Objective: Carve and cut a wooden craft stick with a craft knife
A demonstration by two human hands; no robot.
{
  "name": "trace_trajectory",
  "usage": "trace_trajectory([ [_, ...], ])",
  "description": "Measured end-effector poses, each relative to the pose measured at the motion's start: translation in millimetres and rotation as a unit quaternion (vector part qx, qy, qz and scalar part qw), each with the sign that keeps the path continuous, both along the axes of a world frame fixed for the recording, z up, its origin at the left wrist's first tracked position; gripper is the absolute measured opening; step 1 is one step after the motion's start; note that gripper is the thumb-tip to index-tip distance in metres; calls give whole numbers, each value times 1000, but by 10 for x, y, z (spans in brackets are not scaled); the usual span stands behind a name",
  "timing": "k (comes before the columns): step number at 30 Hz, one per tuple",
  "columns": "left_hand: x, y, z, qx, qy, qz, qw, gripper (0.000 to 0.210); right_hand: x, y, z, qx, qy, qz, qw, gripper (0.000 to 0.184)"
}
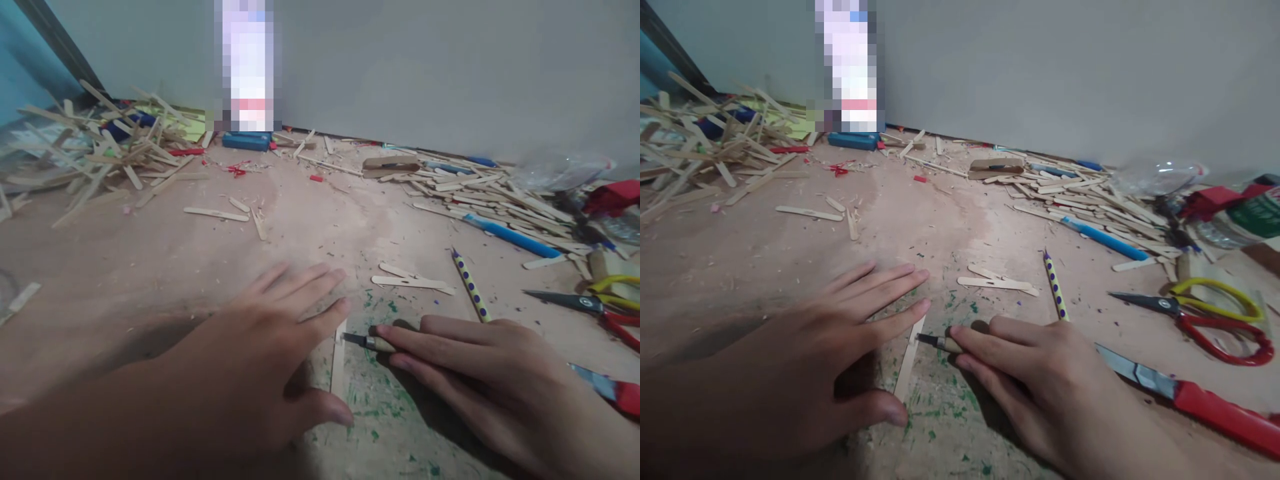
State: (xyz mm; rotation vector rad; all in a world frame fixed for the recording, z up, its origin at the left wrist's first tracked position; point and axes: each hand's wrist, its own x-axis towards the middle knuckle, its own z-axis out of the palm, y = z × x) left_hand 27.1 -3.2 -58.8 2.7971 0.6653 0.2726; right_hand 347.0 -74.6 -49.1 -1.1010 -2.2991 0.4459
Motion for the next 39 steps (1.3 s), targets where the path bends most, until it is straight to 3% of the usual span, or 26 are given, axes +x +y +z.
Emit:
trace_trajectory([
  [9, -12, 12, -8, -46, 7, 22, 999, 99, -119, 0, -22, 31, 5, 5, 999, 53],
  [17, 15, 21, -19, -60, 10, 34, 998, 104, 42, 12, -80, 21, 7, 2, 1000, 51],
  [24, 41, 23, 8, -49, 11, 27, 998, 104, 96, 6, -13, 3, 0, -3, 1000, 42],
  [29, 17, 9, -1, -53, 0, 30, 998, 102, 104, -59, -119, -10, 0, -20, 1000, 27],
  [34, 4, 19, -23, -75, 3, 39, 996, 102, 158, -139, -237, -30, -11, -42, 999, 41],
  [39, 7, 26, -40, -84, -2, 51, 995, 104, 144, -129, -230, -19, -9, -37, 999, 39],
])
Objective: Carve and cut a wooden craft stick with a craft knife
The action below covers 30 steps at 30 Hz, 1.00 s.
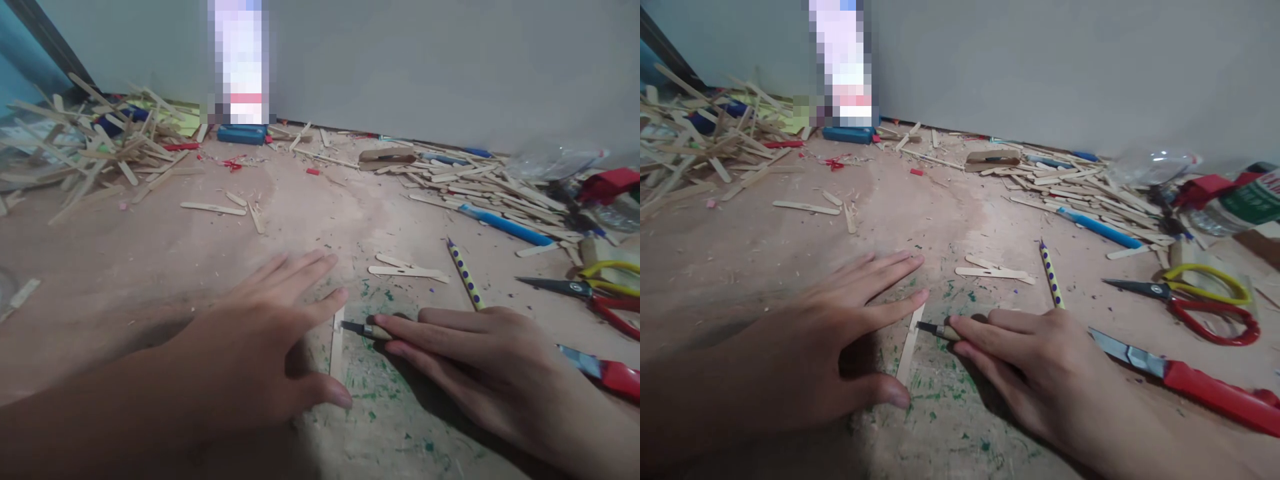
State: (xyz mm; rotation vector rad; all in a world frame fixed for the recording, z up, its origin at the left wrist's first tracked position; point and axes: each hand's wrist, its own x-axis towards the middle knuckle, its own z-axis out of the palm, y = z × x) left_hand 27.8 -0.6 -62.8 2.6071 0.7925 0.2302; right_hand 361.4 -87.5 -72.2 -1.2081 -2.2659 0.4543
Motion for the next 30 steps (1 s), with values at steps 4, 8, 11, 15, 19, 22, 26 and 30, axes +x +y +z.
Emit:
trace_trajectory([
  [4, -2, 0, 10, -13, 8, -1, 1000, 104, -61, 77, 78, 28, 8, 31, 999, 29],
  [8, -14, -1, 15, -11, 10, -6, 1000, 105, -128, 110, 138, 51, 11, 41, 998, 42],
  [11, -38, -4, -17, -1, -2, -3, 1000, 105, -172, 101, 148, 49, 3, 33, 998, 52],
  [15, -60, 9, -100, 25, -19, 0, 1000, 105, -195, 111, 147, 52, -1, 33, 998, 56],
  [19, -31, 14, -125, 41, -26, -3, 999, 105, -178, 126, 154, 52, 1, 34, 998, 55],
  [22, -11, 15, -93, 28, -27, -6, 999, 105, -142, 106, 138, 49, -2, 33, 998, 51],
  [26, -18, 25, -63, 22, -28, -6, 999, 104, -76, 64, 54, 34, -17, 20, 999, 29],
  [30, -24, 10, -55, 18, -19, -2, 1000, 106, -25, 39, -40, 24, -25, 9, 999, 43],
])
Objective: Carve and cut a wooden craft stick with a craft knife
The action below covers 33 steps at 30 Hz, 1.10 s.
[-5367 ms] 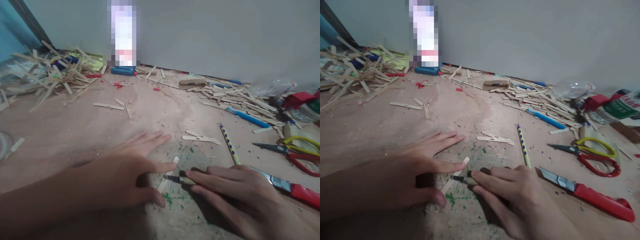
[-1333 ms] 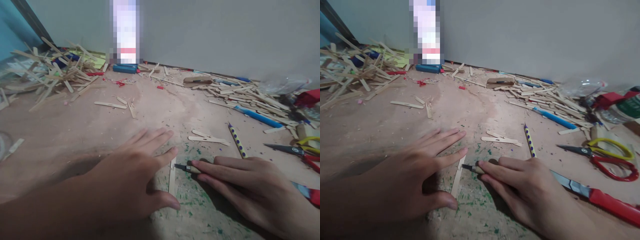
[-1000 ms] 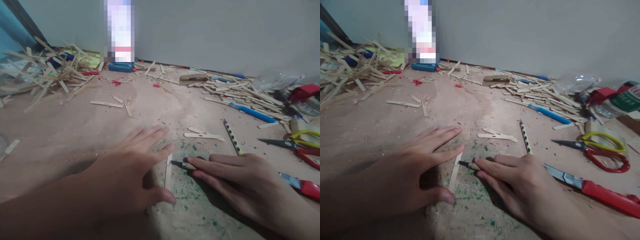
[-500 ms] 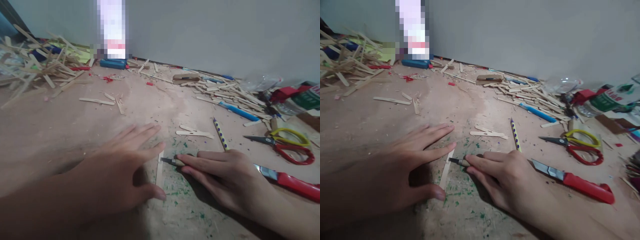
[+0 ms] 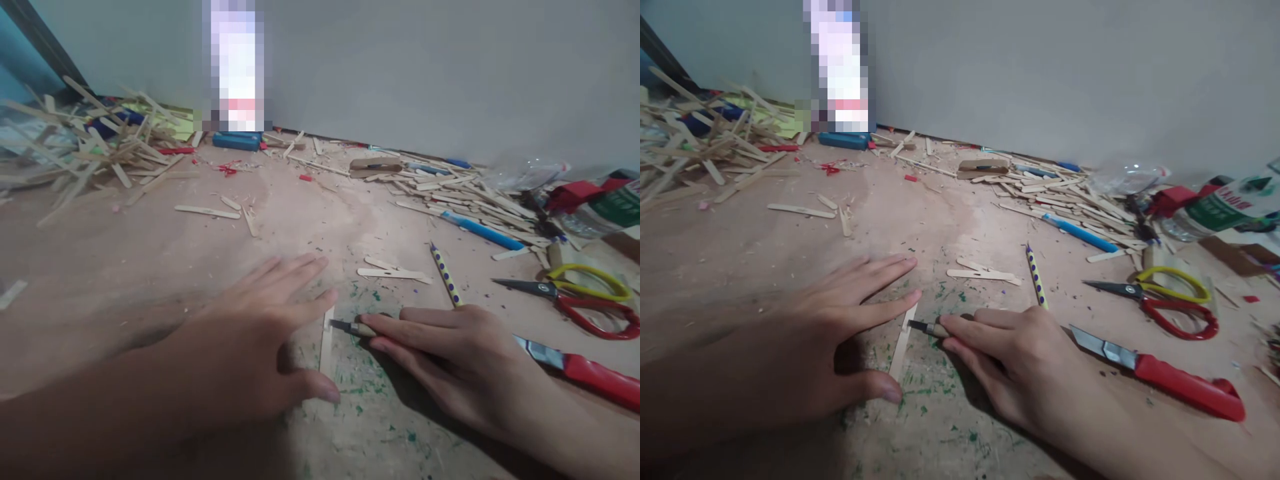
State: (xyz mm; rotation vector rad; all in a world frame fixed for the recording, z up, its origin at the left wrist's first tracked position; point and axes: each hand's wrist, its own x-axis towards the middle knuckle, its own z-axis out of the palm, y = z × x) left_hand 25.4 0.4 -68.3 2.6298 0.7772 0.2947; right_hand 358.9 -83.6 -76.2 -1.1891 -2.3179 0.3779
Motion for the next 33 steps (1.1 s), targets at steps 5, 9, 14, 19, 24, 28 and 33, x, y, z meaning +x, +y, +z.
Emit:
trace_trajectory([
  [5, 15, -47, 18, 6, 1, 30, 1000, 106, -10, 17, 20, 3, 3, -2, 1000, 40],
  [9, 2, -26, -26, 13, 1, 3, 1000, 105, -90, 60, 112, 19, 18, 16, 1000, 45],
  [14, -3, -26, -108, 43, -41, 13, 998, 107, -176, 101, 170, 37, 27, 29, 999, 62],
  [19, 18, -6, -5, 41, -14, -5, 999, 104, -182, 94, 171, 40, 25, 26, 999, 61],
  [24, 31, -12, -65, 44, -42, 3, 998, 107, -194, 90, 157, 38, 30, 27, 998, 58],
  [28, 26, -14, -132, 39, -57, 5, 998, 107, -202, 106, 153, 35, 39, 27, 998, 56],
  [33, 36, 16, 66, 35, -20, -13, 999, 107, -155, 127, 256, 10, 61, 23, 998, 61],
])
